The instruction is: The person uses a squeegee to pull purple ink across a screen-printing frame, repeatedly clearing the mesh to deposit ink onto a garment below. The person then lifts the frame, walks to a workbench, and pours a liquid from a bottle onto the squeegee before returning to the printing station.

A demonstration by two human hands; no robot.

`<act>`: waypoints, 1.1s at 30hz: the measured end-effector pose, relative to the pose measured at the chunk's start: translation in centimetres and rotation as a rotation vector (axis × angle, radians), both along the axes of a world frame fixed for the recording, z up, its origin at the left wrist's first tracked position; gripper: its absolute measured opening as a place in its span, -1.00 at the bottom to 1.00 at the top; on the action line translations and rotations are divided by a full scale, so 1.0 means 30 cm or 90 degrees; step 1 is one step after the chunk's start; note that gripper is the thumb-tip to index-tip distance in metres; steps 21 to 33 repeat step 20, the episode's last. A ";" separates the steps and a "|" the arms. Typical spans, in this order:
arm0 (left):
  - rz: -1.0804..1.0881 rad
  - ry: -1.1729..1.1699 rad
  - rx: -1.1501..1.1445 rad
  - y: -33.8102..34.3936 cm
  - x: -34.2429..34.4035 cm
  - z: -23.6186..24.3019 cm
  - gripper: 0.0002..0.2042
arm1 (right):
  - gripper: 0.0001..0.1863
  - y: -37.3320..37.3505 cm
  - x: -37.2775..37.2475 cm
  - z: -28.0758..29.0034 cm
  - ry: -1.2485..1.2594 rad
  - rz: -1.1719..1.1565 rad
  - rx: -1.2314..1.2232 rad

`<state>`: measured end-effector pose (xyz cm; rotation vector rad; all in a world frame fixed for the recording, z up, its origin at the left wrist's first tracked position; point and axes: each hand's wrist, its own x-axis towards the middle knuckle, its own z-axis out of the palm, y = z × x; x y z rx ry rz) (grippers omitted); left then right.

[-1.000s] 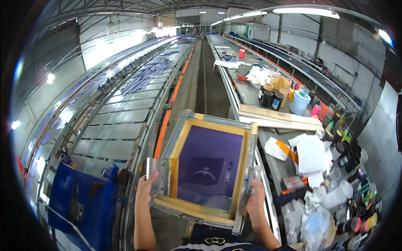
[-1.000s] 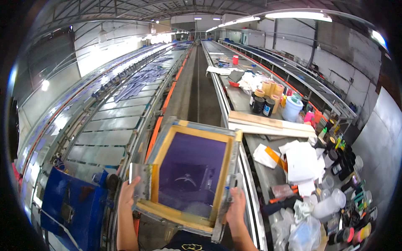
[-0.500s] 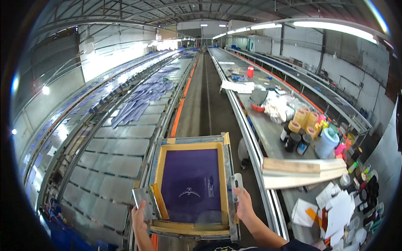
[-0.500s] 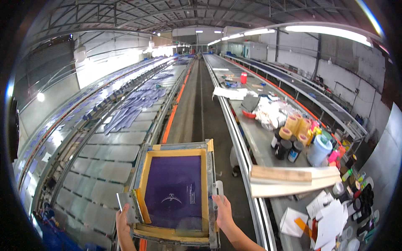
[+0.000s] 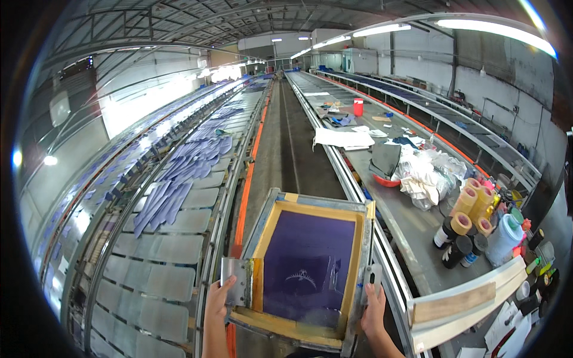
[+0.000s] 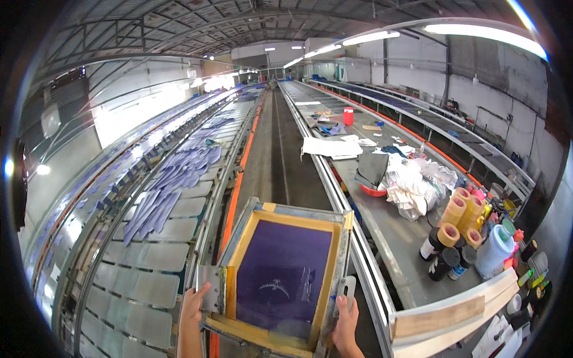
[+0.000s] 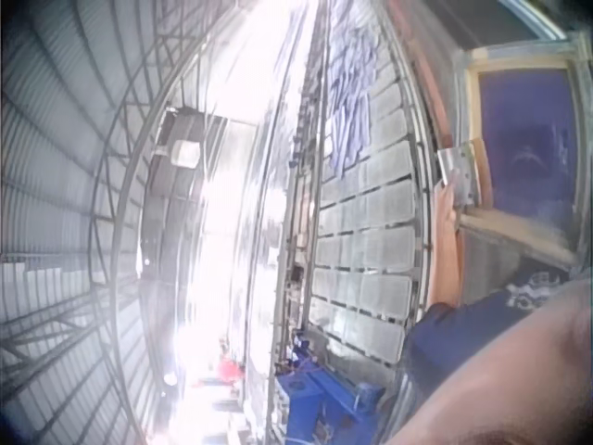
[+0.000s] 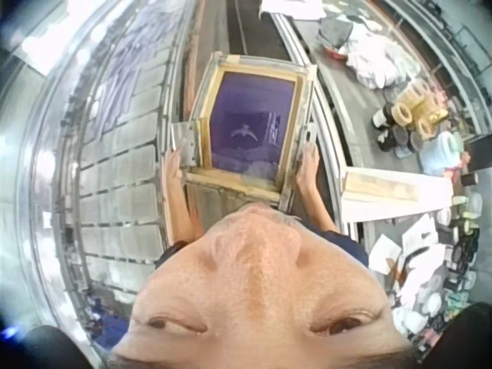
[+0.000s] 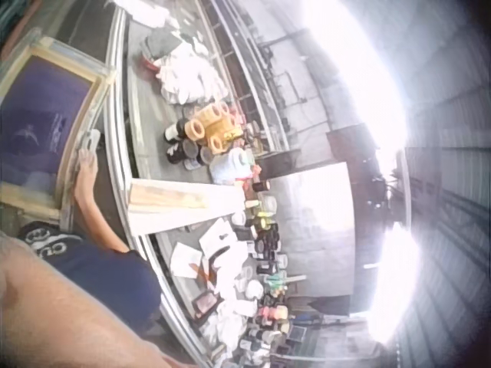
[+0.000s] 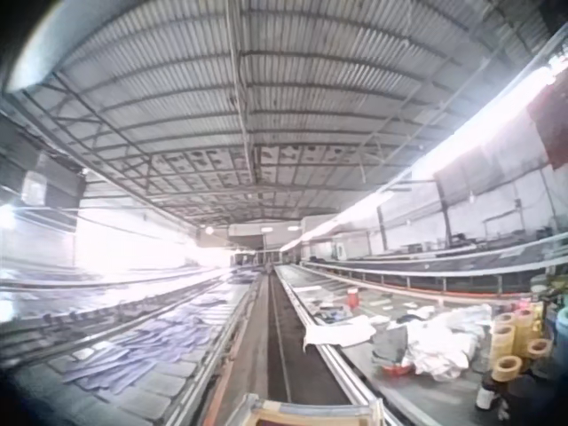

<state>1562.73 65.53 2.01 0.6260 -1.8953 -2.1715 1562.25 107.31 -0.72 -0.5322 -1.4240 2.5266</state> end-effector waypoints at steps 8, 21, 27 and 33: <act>0.065 0.025 0.011 -0.181 -0.834 0.039 -0.50 | -0.69 -0.188 -1.033 0.116 0.033 0.055 -0.012; 0.193 0.030 0.073 -0.650 -1.889 -0.074 -0.57 | -0.72 -0.660 -2.352 0.052 0.102 0.263 -0.027; 0.193 0.030 0.073 -0.650 -1.889 -0.074 -0.57 | -0.72 -0.660 -2.352 0.052 0.102 0.263 -0.027; 0.193 0.030 0.073 -0.650 -1.889 -0.074 -0.57 | -0.72 -0.660 -2.352 0.052 0.102 0.263 -0.027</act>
